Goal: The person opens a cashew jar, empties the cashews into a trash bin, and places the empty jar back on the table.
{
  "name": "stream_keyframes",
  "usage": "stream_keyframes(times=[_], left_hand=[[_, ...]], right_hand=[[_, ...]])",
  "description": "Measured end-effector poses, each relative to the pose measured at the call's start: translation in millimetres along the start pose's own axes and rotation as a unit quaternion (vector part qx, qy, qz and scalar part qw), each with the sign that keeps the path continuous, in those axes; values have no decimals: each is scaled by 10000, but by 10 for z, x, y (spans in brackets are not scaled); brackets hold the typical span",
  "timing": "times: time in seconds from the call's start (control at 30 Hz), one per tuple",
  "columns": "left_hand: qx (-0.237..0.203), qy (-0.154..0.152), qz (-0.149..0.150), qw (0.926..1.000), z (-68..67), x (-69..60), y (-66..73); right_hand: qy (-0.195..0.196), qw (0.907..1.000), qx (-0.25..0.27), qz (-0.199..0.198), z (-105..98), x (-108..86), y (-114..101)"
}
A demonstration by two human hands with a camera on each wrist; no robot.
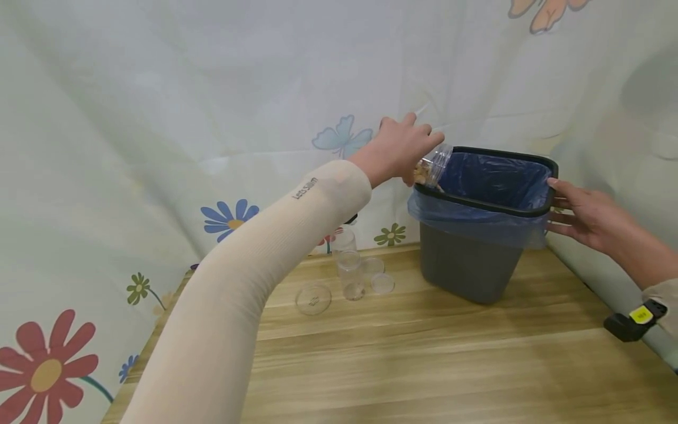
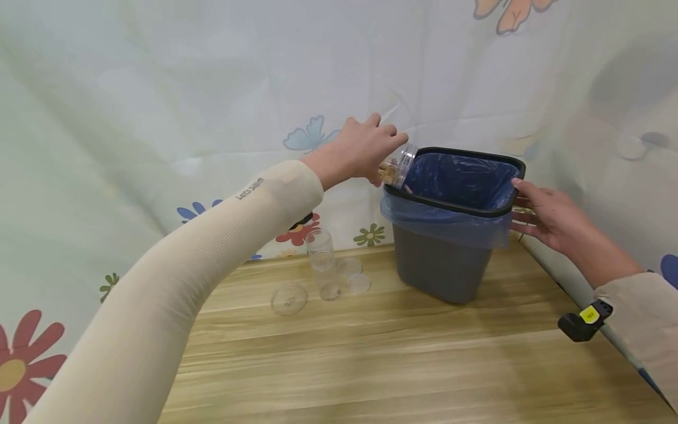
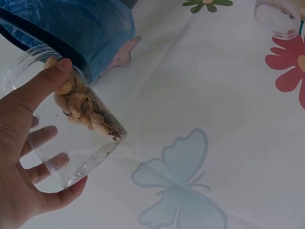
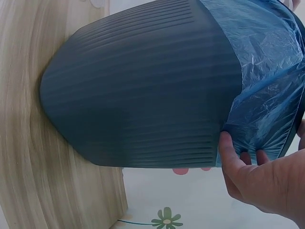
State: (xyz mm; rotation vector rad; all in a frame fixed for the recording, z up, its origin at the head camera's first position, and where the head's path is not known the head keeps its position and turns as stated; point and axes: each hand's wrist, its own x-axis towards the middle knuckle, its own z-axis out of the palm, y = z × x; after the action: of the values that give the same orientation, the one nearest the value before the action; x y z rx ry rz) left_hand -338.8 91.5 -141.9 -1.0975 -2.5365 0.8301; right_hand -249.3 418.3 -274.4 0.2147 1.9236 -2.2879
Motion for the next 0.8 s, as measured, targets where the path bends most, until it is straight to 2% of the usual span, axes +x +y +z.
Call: stream_keyframes(times=[0.27,0.8], left_hand=[[75,-59,72,9999,-57,45,47],[501,6,44,9987,-200,68,46]], right_hand=[[151,9991,-361,162,9,-25,0],[97,9998,-144,49,-20,-47,-6]])
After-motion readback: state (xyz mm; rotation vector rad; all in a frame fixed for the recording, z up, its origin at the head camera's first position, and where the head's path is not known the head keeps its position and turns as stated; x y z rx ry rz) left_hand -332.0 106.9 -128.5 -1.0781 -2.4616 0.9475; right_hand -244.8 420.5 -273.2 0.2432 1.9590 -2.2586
